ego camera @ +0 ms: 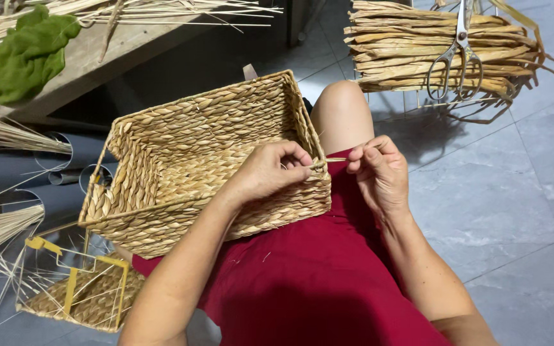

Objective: The person sits on the floor with a woven water hyacinth basket on their lap and weaves thin plant strips around the basket rim, tucking and tightening the strips by hand. They gather a bundle of strips, continue weaving along the edge, then pick up scissors and trim the ends of the woven strips.

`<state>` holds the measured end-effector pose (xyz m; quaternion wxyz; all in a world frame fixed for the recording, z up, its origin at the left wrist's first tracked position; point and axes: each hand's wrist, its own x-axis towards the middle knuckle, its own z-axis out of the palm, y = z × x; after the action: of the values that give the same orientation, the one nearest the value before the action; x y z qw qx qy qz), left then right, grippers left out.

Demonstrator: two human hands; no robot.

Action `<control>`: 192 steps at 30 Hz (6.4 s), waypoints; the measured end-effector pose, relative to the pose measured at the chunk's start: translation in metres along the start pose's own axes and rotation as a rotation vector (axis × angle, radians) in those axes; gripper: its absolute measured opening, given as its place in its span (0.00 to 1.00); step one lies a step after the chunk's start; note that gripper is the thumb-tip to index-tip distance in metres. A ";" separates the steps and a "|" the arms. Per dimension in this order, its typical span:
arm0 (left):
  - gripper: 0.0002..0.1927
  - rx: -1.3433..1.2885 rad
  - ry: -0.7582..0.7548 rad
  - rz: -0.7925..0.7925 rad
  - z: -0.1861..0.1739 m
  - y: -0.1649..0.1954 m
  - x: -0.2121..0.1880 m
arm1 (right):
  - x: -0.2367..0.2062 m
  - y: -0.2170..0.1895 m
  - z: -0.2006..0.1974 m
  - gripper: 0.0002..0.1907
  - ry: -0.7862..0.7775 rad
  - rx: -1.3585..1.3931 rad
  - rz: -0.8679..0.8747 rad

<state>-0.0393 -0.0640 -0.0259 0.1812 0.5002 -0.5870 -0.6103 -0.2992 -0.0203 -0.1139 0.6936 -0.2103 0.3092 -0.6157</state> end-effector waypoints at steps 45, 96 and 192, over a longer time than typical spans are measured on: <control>0.05 -0.055 -0.261 0.240 -0.022 -0.018 0.029 | -0.022 -0.015 0.119 0.11 -0.239 -1.626 -0.603; 0.17 0.888 0.716 0.723 0.030 -0.017 -0.080 | 0.105 -0.038 0.127 0.06 -1.136 -1.520 0.307; 0.15 0.241 0.043 -0.014 -0.037 -0.003 -0.052 | -0.005 -0.002 0.121 0.09 -0.603 -1.596 -0.602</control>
<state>0.0151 -0.0410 -0.0012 0.1280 0.5354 -0.6484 -0.5258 -0.2171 -0.0260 -0.0244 0.2029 -0.8532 0.3812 -0.2925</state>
